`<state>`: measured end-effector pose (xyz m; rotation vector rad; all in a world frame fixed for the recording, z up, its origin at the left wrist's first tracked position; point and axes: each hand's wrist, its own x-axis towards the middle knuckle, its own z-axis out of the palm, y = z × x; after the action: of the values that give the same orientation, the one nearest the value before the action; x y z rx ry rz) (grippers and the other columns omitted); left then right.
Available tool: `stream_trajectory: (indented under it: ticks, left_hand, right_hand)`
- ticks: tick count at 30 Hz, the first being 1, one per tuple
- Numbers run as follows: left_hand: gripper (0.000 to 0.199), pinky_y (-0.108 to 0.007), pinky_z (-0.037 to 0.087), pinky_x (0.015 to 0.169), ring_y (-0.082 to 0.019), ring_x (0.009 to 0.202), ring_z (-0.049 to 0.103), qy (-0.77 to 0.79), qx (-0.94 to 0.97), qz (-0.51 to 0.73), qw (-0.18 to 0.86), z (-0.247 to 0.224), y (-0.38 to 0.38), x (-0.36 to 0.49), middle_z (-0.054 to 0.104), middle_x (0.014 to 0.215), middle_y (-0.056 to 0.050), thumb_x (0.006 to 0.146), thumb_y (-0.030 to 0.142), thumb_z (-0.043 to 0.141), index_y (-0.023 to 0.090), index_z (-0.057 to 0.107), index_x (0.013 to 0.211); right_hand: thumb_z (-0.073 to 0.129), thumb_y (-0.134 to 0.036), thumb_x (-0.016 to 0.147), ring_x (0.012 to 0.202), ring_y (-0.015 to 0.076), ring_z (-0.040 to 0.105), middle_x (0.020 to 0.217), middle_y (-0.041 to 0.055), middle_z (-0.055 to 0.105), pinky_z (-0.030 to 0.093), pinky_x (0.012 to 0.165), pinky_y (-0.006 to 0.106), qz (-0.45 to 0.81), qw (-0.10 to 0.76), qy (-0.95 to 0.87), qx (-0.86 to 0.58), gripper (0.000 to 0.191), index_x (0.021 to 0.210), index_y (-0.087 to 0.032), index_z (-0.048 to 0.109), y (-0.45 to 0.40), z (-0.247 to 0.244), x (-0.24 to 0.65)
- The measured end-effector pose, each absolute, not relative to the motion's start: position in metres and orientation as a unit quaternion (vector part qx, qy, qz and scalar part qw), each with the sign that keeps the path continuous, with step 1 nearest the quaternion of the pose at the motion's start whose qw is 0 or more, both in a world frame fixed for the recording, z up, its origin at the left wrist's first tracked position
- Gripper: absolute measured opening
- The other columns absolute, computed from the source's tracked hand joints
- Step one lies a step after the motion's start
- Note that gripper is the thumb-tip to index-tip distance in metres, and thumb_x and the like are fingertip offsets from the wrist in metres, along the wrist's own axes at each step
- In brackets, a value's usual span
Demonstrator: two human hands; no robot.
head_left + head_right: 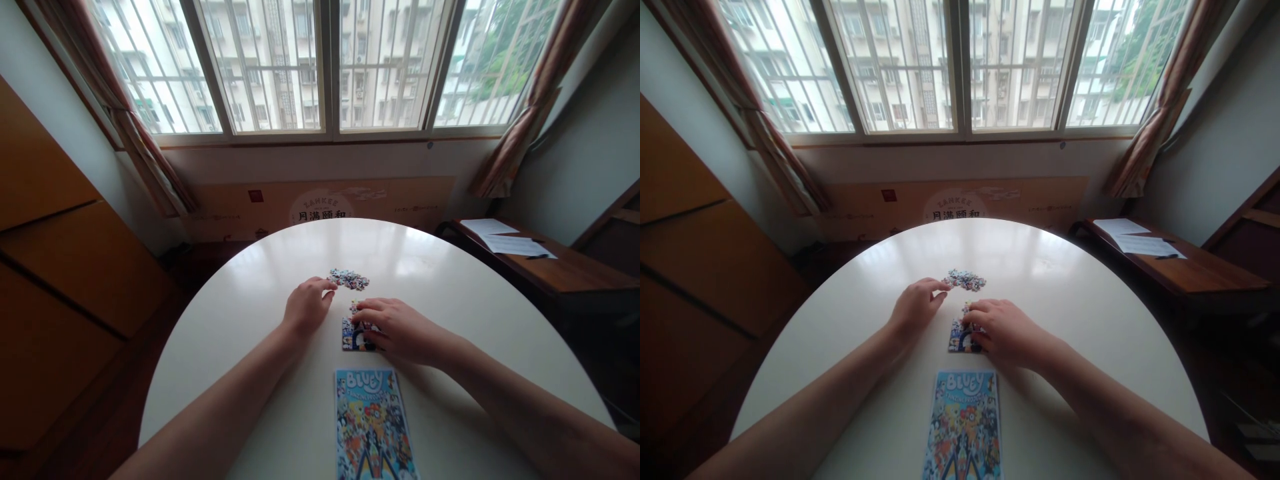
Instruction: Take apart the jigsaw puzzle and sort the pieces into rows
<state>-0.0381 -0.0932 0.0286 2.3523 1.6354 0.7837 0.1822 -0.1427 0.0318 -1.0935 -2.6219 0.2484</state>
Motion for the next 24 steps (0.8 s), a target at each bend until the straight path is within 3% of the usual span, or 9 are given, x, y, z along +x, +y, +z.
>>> stream_trajectory:
  ticks: [4,8,24]
  left_hand:
    - [0.018,-0.031,0.051,0.083,-0.021,0.091,0.067,0.51,0.832,0.178,0.129,0.038,-0.105,-0.04,0.075,0.099,-0.003,0.085,0.026,0.061,0.024,0.078,0.092]
    - [0.019,-0.031,0.05,0.078,-0.022,0.09,0.066,0.496,0.848,0.132,0.133,0.044,-0.113,-0.037,0.074,0.099,-0.004,0.081,0.033,0.063,0.024,0.079,0.089]
    - [0.02,-0.032,0.05,0.077,-0.023,0.088,0.065,0.498,0.843,0.139,0.15,0.042,-0.119,-0.026,0.071,0.095,-0.005,0.079,0.025,0.06,0.025,0.079,0.085]
  right_hand:
    - [0.059,-0.025,0.09,0.116,0.0244,0.061,0.125,0.0085,0.066,0.046,0.101,0.044,0.114,0.161,-0.914,-0.354,0.03,0.12,-0.024,0.065,-0.143,0.033,0.187]
    - [0.066,-0.029,0.087,0.123,0.0279,0.056,0.135,0.008,0.06,0.043,0.104,0.049,0.128,0.146,-0.924,-0.33,0.042,0.128,-0.03,0.061,-0.145,0.037,0.193]
    - [0.062,-0.036,0.091,0.131,0.0327,0.049,0.139,0.0062,0.058,0.04,0.105,0.056,0.125,0.114,-0.93,-0.325,0.036,0.127,-0.039,0.064,-0.142,0.036,0.194]
